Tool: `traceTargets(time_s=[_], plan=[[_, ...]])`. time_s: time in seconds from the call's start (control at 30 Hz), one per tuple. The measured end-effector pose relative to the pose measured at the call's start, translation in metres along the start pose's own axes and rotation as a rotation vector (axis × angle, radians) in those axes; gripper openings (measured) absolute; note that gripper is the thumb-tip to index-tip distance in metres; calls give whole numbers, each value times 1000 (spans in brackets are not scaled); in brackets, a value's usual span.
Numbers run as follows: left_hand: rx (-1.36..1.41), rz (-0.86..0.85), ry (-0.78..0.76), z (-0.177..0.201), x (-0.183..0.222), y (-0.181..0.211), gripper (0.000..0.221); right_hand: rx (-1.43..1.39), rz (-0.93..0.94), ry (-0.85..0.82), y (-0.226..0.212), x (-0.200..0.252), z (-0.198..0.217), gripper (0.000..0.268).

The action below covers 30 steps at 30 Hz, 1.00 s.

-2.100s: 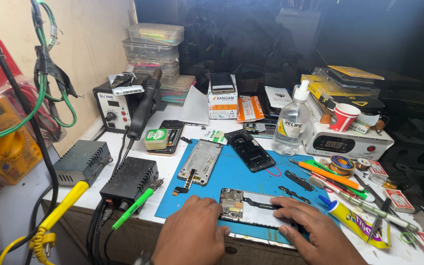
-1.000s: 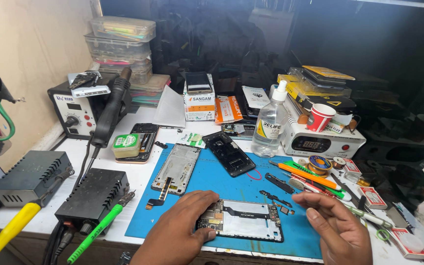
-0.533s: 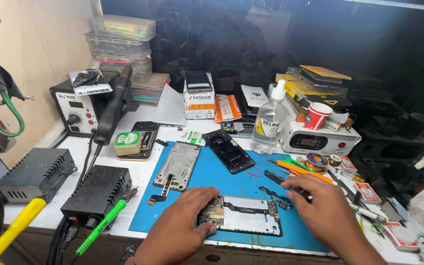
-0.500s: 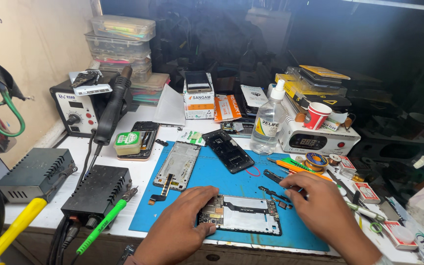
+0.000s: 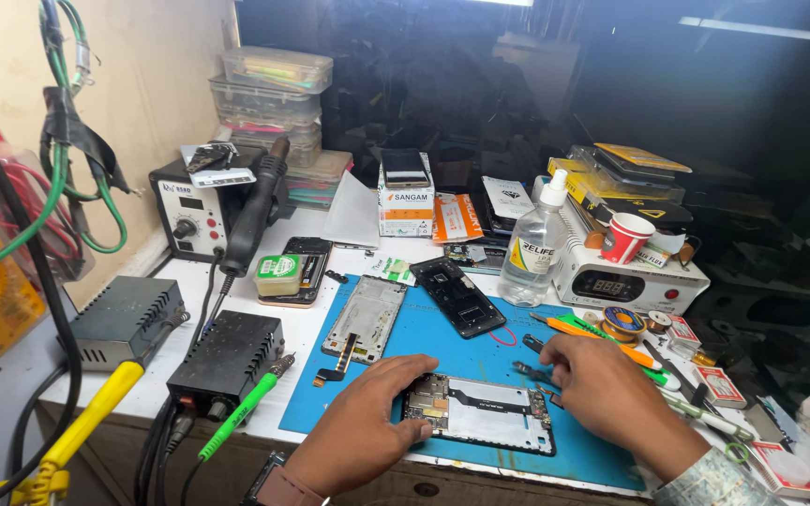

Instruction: The person disassembles and reassembles a mobile phone using a screwdriver, handling a circuit board and various internal components on a repair bench.

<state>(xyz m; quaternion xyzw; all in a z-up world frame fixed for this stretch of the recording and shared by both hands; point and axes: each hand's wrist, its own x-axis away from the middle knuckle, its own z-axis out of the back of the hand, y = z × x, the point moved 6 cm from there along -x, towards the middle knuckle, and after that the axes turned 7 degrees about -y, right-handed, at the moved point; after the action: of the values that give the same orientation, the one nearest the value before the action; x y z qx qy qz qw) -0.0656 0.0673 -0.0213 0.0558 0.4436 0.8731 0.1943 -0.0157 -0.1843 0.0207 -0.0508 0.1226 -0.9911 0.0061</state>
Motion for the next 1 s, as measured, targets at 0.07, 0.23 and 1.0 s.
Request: traceTargets(time_s=[0.07, 0.23, 1.0], plan=[[5, -9, 8, 1, 0, 1, 68, -47, 7, 20, 4, -3, 3, 24], [27, -78, 107, 1, 3, -2, 55, -834, 212, -3, 17, 1, -3, 18], [1105, 11, 60, -95, 33, -46, 12, -1712, 396, -169, 60, 25, -286, 21]])
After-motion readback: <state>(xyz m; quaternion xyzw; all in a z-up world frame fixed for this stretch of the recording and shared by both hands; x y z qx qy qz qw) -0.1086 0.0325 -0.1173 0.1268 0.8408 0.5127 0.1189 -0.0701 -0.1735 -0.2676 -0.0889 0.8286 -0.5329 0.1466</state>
